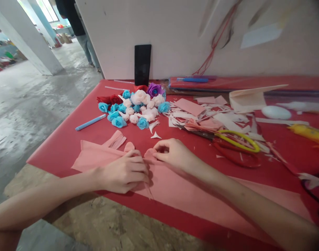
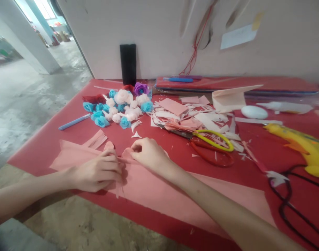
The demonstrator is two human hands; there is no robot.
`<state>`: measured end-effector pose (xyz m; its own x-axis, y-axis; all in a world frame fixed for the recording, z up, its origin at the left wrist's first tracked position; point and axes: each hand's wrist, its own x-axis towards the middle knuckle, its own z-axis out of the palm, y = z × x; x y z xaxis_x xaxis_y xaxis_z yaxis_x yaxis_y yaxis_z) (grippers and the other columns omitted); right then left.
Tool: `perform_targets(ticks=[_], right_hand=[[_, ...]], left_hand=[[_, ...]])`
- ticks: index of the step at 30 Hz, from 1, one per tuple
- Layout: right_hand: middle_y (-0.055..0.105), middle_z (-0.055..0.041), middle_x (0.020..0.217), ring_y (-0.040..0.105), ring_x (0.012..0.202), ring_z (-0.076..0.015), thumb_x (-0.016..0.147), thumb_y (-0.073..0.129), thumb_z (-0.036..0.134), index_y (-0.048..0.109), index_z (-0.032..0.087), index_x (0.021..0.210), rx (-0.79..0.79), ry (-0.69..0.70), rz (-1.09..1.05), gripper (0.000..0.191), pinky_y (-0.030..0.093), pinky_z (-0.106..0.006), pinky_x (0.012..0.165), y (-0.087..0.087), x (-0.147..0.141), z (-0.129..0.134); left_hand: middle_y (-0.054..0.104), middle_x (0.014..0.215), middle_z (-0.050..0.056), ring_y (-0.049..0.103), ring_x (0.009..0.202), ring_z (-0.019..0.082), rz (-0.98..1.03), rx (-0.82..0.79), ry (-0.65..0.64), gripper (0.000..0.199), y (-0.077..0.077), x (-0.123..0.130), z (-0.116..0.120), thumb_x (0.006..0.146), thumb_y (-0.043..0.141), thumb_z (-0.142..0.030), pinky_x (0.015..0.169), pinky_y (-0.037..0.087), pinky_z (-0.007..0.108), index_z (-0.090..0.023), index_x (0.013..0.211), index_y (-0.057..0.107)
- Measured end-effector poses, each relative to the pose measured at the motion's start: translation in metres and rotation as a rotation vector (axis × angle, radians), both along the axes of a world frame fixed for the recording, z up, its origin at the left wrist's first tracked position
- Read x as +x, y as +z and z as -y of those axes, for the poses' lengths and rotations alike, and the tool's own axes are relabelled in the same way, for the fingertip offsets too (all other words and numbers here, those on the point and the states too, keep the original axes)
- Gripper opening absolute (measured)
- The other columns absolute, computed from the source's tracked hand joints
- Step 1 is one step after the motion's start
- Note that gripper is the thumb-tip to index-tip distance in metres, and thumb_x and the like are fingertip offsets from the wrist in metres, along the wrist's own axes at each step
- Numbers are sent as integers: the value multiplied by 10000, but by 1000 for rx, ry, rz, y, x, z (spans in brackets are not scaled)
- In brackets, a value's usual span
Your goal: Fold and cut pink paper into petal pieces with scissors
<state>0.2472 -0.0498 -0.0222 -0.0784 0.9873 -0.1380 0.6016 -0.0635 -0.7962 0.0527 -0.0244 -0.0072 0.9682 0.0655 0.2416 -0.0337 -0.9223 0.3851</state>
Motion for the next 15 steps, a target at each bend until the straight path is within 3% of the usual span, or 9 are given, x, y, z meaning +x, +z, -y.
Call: perform_targets(ticks=[7, 10, 13, 15], right_hand=[[603, -17, 591, 503, 528, -127, 679, 574, 339, 628, 196, 609, -18, 32, 36, 167, 343, -235, 461, -1, 1, 0], [558, 0, 557, 476, 507, -117, 668, 570, 298, 627, 182, 648, -16, 29, 35, 131, 330, -229, 453, 3, 3, -2], [542, 3, 596, 473, 526, -115, 690, 532, 237, 611, 162, 772, 48, -39, 8, 136, 351, -235, 486, 14, 3, -1], [568, -9, 667, 504, 585, -122, 724, 494, 232, 595, 163, 807, 102, -53, -29, 148, 385, -240, 542, 22, 0, 2]], left_hand=[[685, 892, 57, 554, 995, 188, -7, -67, 5, 206, 2, 2, 0, 818, 429, -89, 962, 301, 359, -173, 903, 597], [684, 864, 76, 585, 919, 172, 7, -141, -12, 196, 2, 3, -1, 823, 427, -91, 990, 318, 365, -149, 886, 604], [674, 854, 94, 593, 859, 168, 40, -348, 59, 159, 2, 4, -2, 817, 452, -107, 901, 415, 353, -140, 852, 604], [655, 869, 89, 591, 847, 163, 48, -578, 228, 106, 3, 4, -2, 794, 500, -124, 791, 472, 315, -141, 852, 587]])
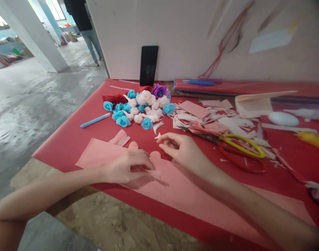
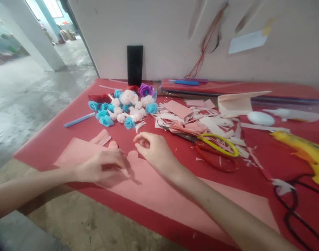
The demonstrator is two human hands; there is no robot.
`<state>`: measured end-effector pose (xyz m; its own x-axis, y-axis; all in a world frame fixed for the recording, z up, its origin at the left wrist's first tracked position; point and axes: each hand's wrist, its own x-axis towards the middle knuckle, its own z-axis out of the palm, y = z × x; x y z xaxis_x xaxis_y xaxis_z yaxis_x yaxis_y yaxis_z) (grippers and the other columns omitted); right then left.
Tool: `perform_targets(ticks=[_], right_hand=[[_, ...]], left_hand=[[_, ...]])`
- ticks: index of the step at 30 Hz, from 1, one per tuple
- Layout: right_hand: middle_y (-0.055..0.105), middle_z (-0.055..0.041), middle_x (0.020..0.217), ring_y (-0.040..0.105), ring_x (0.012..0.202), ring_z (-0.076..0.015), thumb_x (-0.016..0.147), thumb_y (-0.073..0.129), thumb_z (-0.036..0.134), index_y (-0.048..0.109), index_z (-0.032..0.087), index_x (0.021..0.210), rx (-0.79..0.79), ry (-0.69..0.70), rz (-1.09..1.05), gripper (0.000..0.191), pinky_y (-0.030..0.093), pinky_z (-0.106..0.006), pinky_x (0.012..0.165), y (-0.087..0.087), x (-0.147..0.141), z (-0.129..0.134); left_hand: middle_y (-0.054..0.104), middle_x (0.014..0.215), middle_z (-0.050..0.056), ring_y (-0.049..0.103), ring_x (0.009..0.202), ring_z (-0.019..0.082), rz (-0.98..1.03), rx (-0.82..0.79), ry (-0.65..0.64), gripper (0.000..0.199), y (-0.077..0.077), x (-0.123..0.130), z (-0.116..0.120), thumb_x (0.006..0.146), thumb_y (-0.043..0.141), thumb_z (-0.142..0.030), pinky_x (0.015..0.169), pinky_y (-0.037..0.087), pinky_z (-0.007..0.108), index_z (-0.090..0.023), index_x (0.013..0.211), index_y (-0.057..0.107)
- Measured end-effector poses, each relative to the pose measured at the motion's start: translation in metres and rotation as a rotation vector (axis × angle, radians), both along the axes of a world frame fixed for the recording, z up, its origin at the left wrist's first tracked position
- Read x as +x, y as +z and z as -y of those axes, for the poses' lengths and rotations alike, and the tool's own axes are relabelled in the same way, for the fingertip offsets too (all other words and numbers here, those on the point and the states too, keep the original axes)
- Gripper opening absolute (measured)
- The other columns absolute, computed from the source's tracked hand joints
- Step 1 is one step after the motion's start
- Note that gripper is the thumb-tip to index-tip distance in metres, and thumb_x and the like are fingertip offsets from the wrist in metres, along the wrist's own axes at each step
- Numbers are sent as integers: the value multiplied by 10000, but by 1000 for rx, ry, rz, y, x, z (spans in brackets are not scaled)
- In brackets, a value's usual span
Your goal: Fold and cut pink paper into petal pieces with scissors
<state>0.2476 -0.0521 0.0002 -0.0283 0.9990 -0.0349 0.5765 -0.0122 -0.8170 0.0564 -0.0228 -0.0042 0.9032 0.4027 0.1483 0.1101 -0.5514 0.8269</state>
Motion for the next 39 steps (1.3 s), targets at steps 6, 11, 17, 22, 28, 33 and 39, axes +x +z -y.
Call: perform_targets(ticks=[6, 11, 17, 22, 28, 33, 39], right_hand=[[578, -4, 696, 464, 574, -106, 658, 518, 170, 625, 179, 743, -6, 151, -72, 137, 354, -233, 525, 15, -8, 7], [475, 35, 514, 405, 459, -86, 640, 583, 264, 630, 170, 709, -190, 204, -131, 126, 327, -222, 444, 17, -10, 8], [607, -14, 649, 525, 585, -128, 663, 595, 377, 651, 183, 727, -242, 97, -144, 211, 359, -233, 496, 23, -16, 13], [594, 1, 602, 416, 456, -84, 688, 569, 344, 674, 190, 737, -236, -5, -116, 192, 270, -216, 406, 23, -18, 13], [579, 11, 587, 371, 417, -63, 683, 559, 281, 676, 185, 754, -222, -14, -258, 167, 233, -201, 353, 20, -18, 11], [542, 19, 554, 359, 405, -60, 713, 528, 357, 647, 178, 720, -203, -41, -297, 215, 225, -203, 342, 20, -19, 13], [578, 17, 536, 419, 412, -63, 678, 570, 208, 655, 165, 671, -158, -4, -162, 95, 327, -209, 407, 33, -23, 2]], left_hand=[[584, 709, -32, 596, 647, 98, 8, -627, 331, 281, 7, 1, -1, 696, 633, -147, 651, 497, 251, -159, 944, 502], [624, 657, -38, 579, 554, 79, 66, -685, 399, 327, 11, 2, -3, 673, 652, -127, 571, 449, 215, -159, 952, 486], [635, 634, -47, 592, 555, 76, 88, -717, 434, 325, 11, 3, -5, 650, 649, -85, 565, 446, 199, -152, 926, 494], [654, 668, -33, 624, 606, 97, 66, -753, 446, 342, 11, 3, -6, 637, 643, -42, 576, 463, 209, -146, 928, 497], [660, 681, -20, 635, 616, 96, 72, -788, 433, 338, 10, 3, -6, 639, 636, -20, 616, 482, 218, -136, 923, 496], [665, 690, -17, 649, 632, 105, 70, -791, 422, 312, 9, 3, -6, 644, 639, -33, 656, 489, 229, -134, 908, 505], [655, 696, -21, 647, 632, 105, 9, -715, 446, 348, 14, 1, -8, 645, 637, -42, 606, 479, 208, -138, 950, 498]])
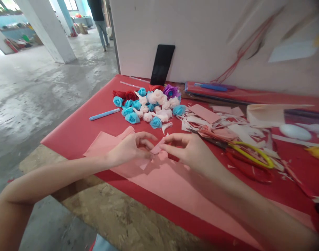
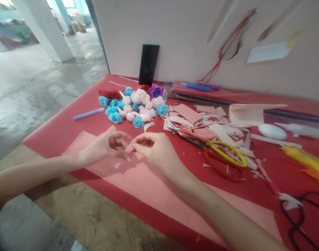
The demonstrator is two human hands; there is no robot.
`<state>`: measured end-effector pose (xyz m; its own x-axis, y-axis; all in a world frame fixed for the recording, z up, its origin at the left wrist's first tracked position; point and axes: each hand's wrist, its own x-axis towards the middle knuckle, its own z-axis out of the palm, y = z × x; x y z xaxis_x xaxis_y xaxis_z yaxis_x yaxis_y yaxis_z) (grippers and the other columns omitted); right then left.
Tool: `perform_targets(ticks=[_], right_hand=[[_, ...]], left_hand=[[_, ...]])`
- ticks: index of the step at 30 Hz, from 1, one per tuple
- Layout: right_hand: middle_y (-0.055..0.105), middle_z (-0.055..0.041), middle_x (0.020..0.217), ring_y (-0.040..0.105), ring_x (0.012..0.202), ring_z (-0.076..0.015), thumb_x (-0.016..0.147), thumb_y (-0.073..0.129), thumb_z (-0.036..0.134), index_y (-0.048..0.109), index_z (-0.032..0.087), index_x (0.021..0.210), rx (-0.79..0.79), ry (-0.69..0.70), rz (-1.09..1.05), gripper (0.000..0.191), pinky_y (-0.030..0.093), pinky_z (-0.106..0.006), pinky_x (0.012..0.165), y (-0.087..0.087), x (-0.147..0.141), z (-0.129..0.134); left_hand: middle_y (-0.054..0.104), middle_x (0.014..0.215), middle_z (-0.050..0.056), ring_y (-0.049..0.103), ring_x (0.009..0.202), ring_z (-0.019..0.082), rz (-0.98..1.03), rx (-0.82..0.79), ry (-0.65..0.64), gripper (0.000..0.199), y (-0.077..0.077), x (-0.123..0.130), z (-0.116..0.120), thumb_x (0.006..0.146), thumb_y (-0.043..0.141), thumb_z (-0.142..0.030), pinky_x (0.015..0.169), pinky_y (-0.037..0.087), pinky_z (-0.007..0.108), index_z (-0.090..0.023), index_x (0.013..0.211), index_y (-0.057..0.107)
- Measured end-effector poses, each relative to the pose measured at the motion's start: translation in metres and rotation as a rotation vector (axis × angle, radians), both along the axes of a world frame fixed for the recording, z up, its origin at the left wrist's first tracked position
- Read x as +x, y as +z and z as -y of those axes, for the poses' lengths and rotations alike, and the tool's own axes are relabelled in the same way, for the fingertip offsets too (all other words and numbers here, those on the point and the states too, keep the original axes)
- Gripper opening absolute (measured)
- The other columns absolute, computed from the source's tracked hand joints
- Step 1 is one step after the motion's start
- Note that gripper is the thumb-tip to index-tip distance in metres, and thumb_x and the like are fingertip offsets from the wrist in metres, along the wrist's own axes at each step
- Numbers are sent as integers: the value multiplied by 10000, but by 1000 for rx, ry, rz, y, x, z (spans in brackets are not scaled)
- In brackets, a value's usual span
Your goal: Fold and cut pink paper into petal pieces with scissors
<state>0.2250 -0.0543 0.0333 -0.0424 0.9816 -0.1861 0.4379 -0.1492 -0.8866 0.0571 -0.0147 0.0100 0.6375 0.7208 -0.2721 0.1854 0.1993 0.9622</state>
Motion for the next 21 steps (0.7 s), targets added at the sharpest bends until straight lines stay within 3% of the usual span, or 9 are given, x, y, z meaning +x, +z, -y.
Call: perform_targets(ticks=[6, 9, 10, 12, 15, 18, 21], right_hand=[[652, -24, 694, 572, 624, -122, 674, 607, 242, 658, 149, 707, 143, -77, -73, 111, 420, -232, 557, -5, -8, -22], [659, -30, 758, 577, 646, -130, 707, 581, 296, 653, 144, 794, 203, -139, -95, 190, 428, -245, 552, -15, -19, -37], [660, -29, 751, 582, 655, -134, 706, 584, 283, 654, 140, 781, 215, -138, -96, 176, 438, -252, 569, -20, -23, -43], [660, -24, 717, 590, 673, -139, 694, 595, 217, 655, 135, 718, 233, -116, -84, 105, 457, -271, 631, -29, -32, -54], [655, -23, 686, 596, 692, -142, 673, 601, 117, 645, 126, 665, 245, -74, -40, 45, 469, -299, 698, -41, -43, -67], [643, -11, 690, 593, 711, -131, 702, 602, 102, 631, 123, 684, 255, -40, 17, 41, 477, -316, 716, -47, -51, -74], [633, 2, 699, 590, 723, -123, 736, 602, 129, 623, 125, 702, 270, -33, 74, 40, 477, -322, 730, -48, -56, -74]], left_hand=[[628, 722, -18, 636, 648, 115, -36, 229, 132, 364, 10, -22, -4, 666, 653, -138, 634, 509, 238, -150, 985, 478], [628, 781, 8, 632, 707, 138, -194, 425, 176, 325, 15, -46, -8, 750, 584, -287, 648, 513, 260, -159, 1029, 479], [632, 827, 24, 626, 768, 147, -296, 524, 145, 300, 16, -55, -10, 785, 539, -305, 702, 508, 277, -160, 1043, 485], [626, 972, 48, 593, 904, 171, -527, 751, -57, 264, 17, -73, -12, 819, 492, -345, 813, 469, 313, -178, 1021, 520], [560, 1162, 75, 501, 1085, 212, -797, 899, -283, 311, 16, -90, -14, 867, 410, -337, 913, 396, 361, -188, 1132, 474], [544, 1176, 76, 469, 1109, 208, -888, 980, -335, 310, 11, -93, -15, 874, 391, -276, 944, 361, 364, -174, 1161, 451], [588, 1068, 58, 505, 1037, 201, -947, 1053, -247, 291, 5, -91, -13, 853, 441, -292, 966, 333, 402, -175, 1116, 480]])
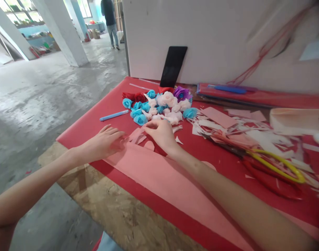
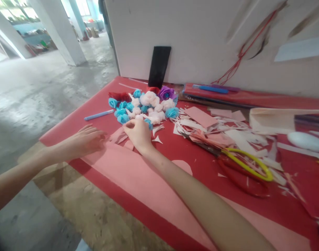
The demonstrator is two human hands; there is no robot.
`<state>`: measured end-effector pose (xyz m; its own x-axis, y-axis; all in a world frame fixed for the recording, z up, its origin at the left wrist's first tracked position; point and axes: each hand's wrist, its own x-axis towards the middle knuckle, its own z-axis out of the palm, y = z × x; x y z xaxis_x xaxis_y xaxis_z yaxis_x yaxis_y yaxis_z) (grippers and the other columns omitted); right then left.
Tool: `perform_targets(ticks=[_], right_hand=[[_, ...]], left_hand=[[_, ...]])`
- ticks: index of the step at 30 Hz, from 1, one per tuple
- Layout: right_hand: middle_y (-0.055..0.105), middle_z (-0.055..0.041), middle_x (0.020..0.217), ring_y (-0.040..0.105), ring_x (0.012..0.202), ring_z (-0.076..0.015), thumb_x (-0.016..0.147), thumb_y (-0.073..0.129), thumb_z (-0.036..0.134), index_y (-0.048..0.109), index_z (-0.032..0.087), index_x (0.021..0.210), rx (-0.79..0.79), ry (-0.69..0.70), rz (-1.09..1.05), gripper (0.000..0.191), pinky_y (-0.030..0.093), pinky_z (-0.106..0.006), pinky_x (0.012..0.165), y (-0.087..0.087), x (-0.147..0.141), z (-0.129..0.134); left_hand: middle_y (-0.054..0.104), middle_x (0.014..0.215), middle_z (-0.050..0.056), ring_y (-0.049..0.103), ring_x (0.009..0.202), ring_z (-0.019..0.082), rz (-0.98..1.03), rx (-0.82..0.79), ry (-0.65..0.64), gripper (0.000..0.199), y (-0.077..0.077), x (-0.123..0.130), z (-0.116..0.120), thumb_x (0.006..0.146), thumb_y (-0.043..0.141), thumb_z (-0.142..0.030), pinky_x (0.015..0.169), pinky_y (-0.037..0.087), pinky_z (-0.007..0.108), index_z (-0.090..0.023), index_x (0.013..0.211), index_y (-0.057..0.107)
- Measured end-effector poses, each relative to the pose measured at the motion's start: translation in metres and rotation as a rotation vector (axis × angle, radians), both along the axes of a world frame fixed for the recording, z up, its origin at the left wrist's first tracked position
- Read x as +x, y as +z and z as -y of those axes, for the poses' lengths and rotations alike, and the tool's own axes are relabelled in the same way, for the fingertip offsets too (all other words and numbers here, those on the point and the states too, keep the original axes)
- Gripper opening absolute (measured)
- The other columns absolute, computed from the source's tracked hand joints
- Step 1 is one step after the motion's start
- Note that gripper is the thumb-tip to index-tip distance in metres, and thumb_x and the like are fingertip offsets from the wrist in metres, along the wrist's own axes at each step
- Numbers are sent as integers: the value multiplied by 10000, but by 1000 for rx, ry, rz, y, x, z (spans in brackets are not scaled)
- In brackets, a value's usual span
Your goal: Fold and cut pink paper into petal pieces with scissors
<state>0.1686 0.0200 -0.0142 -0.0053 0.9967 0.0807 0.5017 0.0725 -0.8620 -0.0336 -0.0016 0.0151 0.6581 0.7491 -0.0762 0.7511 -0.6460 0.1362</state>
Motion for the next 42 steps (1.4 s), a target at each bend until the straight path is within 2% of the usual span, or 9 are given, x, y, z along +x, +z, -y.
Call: perform_targets(ticks=[3, 6, 12, 17, 25, 29, 35, 40, 42], right_hand=[[633, -2, 721, 588, 729, -124, 756, 596, 154, 624, 126, 716, 5, -25, 42, 56, 477, -324, 732, 1, -3, 1], [636, -5, 735, 589, 728, -124, 766, 590, 163, 627, 128, 733, -11, -40, 61, 61, 480, -325, 727, 1, -3, 1], [642, -6, 737, 596, 737, -126, 771, 592, 178, 629, 131, 746, -53, -19, 26, 64, 484, -330, 731, -6, 0, -1], [662, -24, 732, 605, 720, -132, 737, 594, 128, 637, 125, 735, -27, 44, -68, 43, 484, -291, 690, -4, 2, -1], [671, 0, 712, 580, 651, -100, 718, 598, 143, 667, 149, 720, 94, 208, -138, 70, 456, -225, 646, 33, -8, 20], [679, -30, 745, 611, 701, -114, 743, 565, 127, 656, 126, 759, -18, 177, -116, 92, 472, -217, 635, 25, -13, 14], [643, -6, 740, 599, 734, -123, 755, 600, 157, 617, 124, 734, -151, 174, 127, 42, 487, -312, 717, 6, -9, 7], [635, -14, 747, 588, 769, -147, 738, 627, 239, 624, 149, 732, -150, 182, 320, 90, 468, -351, 745, 9, -4, 10], [642, -25, 751, 587, 773, -158, 723, 633, 241, 631, 147, 738, -123, 195, 358, 96, 463, -355, 735, 9, 1, 9]], left_hand=[[616, 942, 42, 548, 941, 186, 42, 194, 31, 247, -5, -1, 8, 838, 482, -313, 1006, 282, 448, -165, 1031, 525], [622, 817, -3, 568, 846, 142, 93, 358, -61, 151, -7, -5, 22, 876, 420, -238, 1049, 220, 463, -189, 875, 563], [649, 820, -10, 561, 875, 156, 92, 539, -148, 167, -6, -13, 42, 831, 442, -78, 1064, 193, 502, -188, 841, 566], [654, 821, -16, 556, 879, 156, 114, 550, -161, 217, -4, -19, 48, 777, 470, -25, 1067, 187, 507, -197, 877, 558], [661, 785, -28, 578, 835, 146, 162, 567, -142, 209, 2, -13, 51, 784, 457, -37, 1052, 239, 481, -204, 846, 566], [661, 778, -35, 577, 833, 140, 150, 577, -138, 203, 3, -11, 49, 801, 447, -48, 1055, 239, 475, -206, 838, 569], [662, 775, -46, 570, 821, 137, 208, 575, -123, 62, 10, -9, 45, 804, 551, -156, 1055, 246, 479, -212, 826, 566], [650, 772, -27, 553, 820, 132, 206, 522, -167, 96, 18, -7, 33, 771, 594, -141, 882, 443, 349, -211, 828, 562], [645, 771, -18, 552, 811, 128, 229, 493, -163, 72, 18, -6, 29, 781, 579, -143, 820, 470, 314, -210, 805, 575]])
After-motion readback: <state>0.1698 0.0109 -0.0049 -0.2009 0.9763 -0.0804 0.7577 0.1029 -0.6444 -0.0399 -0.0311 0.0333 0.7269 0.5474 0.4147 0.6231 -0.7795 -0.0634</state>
